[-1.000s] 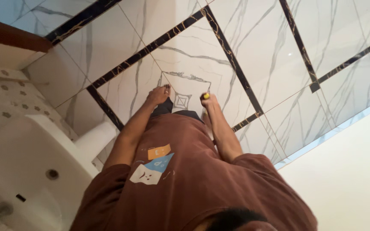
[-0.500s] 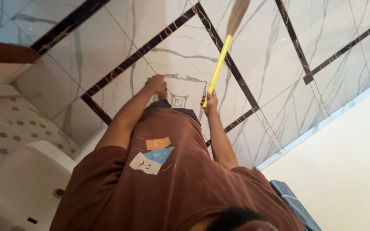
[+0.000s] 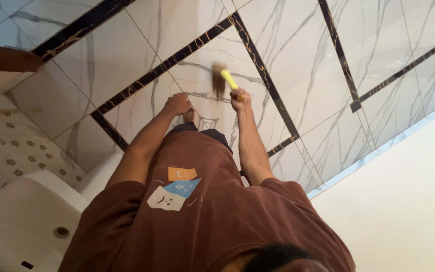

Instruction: The person sweeps a tiled floor by hand using a broom, moving through a hallway and past a bathroom area.

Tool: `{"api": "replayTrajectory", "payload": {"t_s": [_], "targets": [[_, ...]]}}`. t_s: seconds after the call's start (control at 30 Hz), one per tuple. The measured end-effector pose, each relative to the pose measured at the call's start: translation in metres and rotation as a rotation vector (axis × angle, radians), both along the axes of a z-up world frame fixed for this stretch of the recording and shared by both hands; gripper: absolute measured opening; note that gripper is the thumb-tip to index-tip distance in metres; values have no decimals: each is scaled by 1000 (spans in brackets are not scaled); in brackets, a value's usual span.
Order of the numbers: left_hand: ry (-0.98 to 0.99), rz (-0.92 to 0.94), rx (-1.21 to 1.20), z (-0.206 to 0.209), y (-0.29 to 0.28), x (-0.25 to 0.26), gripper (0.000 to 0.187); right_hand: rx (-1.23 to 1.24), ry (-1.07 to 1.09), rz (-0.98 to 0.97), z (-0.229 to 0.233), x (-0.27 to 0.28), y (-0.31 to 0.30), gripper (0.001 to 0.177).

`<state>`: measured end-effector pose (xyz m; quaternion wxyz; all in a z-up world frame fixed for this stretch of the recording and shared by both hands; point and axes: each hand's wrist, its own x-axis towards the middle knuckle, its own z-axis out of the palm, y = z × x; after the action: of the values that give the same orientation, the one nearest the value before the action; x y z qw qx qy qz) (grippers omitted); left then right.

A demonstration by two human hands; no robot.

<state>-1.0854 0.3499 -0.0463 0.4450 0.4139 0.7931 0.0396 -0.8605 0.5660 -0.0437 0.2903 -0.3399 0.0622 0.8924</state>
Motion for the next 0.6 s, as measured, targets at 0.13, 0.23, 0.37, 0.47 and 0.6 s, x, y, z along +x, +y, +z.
{"api": "replayTrajectory", "payload": {"t_s": [0.13, 0.23, 0.37, 0.47, 0.6], "targets": [[9, 10, -41, 4, 2, -13, 45, 153, -467, 240, 24, 56, -29, 24], [28, -6, -44, 2, 18, -13, 43, 366, -759, 325, 62, 93, -55, 40], [0, -17, -19, 0, 36, 3, 42, 226, -916, 315, 84, 124, -69, 43], [-8, -24, -2, 3, 56, 26, 43, 34, -914, 221, 78, 123, -61, 42], [9, 26, 91, 3, 78, 48, 42, -268, -758, 87, 42, 87, -8, 41]]}}
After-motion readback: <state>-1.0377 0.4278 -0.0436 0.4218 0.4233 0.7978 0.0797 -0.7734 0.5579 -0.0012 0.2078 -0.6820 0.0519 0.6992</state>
